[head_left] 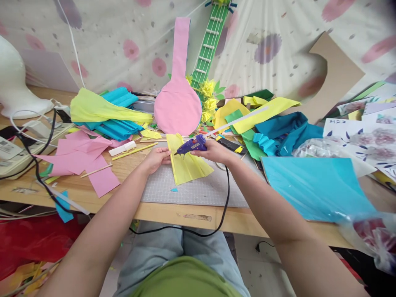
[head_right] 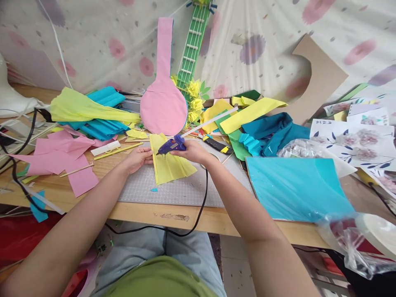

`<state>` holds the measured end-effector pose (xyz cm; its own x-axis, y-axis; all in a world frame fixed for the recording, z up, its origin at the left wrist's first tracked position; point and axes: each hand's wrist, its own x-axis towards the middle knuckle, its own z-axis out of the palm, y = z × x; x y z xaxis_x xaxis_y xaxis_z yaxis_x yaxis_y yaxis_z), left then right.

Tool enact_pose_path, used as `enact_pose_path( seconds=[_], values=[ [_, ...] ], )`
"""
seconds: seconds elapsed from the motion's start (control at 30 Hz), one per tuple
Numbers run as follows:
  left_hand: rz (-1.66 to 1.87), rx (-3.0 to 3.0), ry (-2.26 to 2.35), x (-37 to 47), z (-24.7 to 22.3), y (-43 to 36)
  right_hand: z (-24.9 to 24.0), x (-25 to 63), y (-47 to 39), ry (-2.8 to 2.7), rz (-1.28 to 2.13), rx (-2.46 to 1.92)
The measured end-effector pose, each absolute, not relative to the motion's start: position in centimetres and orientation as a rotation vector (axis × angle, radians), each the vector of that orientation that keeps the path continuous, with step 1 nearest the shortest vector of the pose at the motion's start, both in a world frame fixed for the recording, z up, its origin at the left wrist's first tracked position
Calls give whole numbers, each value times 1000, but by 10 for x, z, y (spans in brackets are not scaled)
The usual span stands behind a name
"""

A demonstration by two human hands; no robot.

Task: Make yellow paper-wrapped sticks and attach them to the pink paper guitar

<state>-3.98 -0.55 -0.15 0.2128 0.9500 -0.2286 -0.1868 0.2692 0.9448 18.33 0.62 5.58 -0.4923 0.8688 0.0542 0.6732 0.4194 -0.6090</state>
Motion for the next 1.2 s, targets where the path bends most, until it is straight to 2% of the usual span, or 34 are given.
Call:
enact_pose_path(
  seconds=[0.27,0.57,0.8,0.97,1.2],
  values=[
    [1022,943,1033,-38,1,-7,53,176,6,-2425,604,-1400],
    [1049,940,1006,-40,-4,-4,58,178,-3,-2562,637,-1344],
    [1109,912,1009,-40,-7,-3,63,186,-8,-2589,796,-1343],
    [1260,841,1064,-40,-9,1,66,217,-7,-2266,893,-1330],
    [1415,796,1102,-39,-9,3,31,289,9,-1586,369,-1731]
  ],
)
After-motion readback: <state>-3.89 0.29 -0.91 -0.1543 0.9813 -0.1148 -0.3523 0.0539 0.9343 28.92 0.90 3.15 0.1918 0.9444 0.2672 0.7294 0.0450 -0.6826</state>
